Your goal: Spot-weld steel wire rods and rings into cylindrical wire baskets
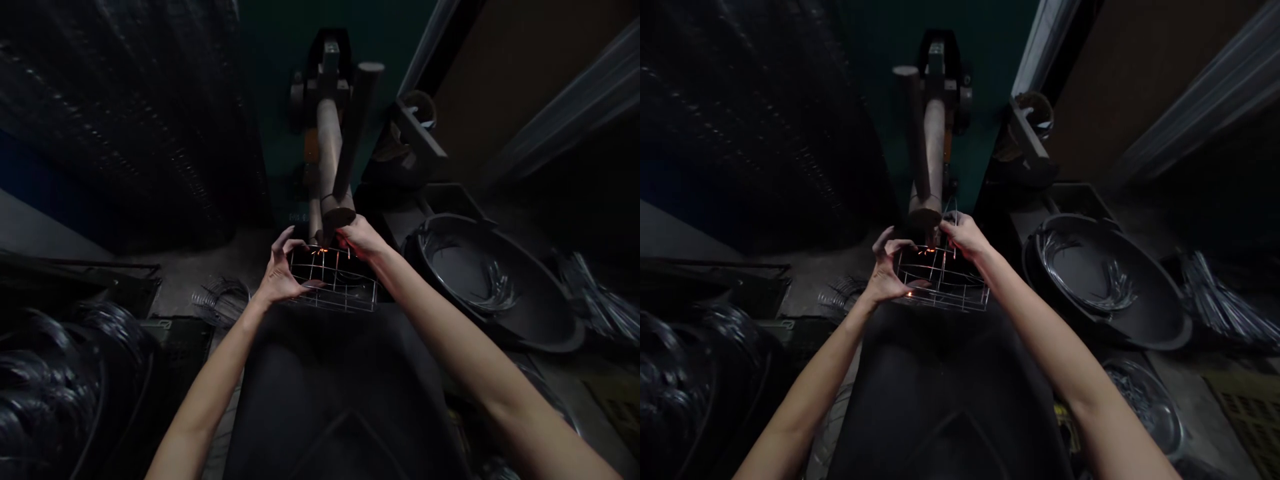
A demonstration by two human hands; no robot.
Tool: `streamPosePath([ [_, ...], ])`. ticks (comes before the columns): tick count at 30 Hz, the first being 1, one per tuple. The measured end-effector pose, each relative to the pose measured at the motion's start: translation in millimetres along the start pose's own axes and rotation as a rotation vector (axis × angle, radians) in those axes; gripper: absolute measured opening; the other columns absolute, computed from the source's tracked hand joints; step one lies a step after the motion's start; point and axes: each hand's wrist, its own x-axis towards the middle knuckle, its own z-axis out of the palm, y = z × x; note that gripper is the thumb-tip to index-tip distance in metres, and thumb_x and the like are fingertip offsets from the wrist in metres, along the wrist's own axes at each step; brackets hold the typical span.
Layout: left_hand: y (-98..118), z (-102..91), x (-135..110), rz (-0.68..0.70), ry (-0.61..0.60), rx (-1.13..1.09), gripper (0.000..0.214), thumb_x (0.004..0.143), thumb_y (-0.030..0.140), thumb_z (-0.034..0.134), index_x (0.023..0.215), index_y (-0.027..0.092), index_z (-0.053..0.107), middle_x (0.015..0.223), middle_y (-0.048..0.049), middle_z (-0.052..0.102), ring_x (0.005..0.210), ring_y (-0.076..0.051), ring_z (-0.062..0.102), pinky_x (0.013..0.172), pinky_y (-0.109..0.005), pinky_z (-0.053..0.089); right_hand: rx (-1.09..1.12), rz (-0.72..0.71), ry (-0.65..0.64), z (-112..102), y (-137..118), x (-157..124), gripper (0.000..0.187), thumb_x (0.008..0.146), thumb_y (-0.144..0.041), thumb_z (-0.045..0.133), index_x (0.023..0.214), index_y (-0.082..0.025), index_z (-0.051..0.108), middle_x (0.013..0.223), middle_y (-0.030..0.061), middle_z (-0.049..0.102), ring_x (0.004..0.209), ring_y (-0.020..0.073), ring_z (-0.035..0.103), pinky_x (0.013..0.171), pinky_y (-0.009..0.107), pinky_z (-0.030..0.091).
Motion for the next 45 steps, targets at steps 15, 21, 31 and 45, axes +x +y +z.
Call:
streamPosePath([
  [15,-7.0,-20.3,-7.7,-0.023,0.022,0.011,0.116,0.061,0.062,0.078,0.142,0.027,0.002,0.106,-0.0072,0.056,0.099,-0.024,0.061,0.091,-0.048,0.049,0.185,-0.016,-0.069,1.7,-1.7,-4.9,0.040,0.071,-0.044,0.074,0.081,-0.022,0.042,0.046,-0.0121,0.043,0.035,0.0036,0.031,0.034,0.017,0.022],
  [21,-10.5,-25.2,-3.9,-0.004,0.053,-0.001,0.118,0.059,0.061,0.079,0.143,0.026,0.003,0.102,-0.0064,0.058,0.096,-0.023,0.061,0.090,-0.045,0.049,0.167,-0.017,-0.057,9.7,0.1,0.8,0.044,0.069,-0.047,0.076,0.081,-0.023,0.041,0.046,-0.0106,0.043,0.036,0.0051,0.035,0.035,0.018,0.025],
  [31,-24.6,-25.5,-3.8,0.023,0.086,-0.106,0.119,0.056,0.048,0.086,0.143,0.026,0.008,0.104,-0.0055,0.058,0.095,-0.020,0.061,0.088,-0.039,0.050,0.163,-0.017,-0.029,15.9,5.8,11.7,0.036,0.072,-0.042,0.070,0.078,-0.023,0.040,0.045,-0.0112,0.043,0.036,0.0061,0.038,0.035,0.019,0.030],
  [45,-30.8,-25.9,-28.6,0.180,-0.198,-0.028,0.111,0.061,0.052,0.082,0.144,0.030,0.012,0.121,-0.0123,0.055,0.113,-0.028,0.058,0.106,-0.054,0.037,0.315,0.281,0.048,-24.2,-37.7,15.8,0.025,0.093,-0.021,0.044,0.069,-0.017,0.045,0.046,-0.0067,0.040,0.035,0.0036,0.029,0.034,0.015,0.019],
])
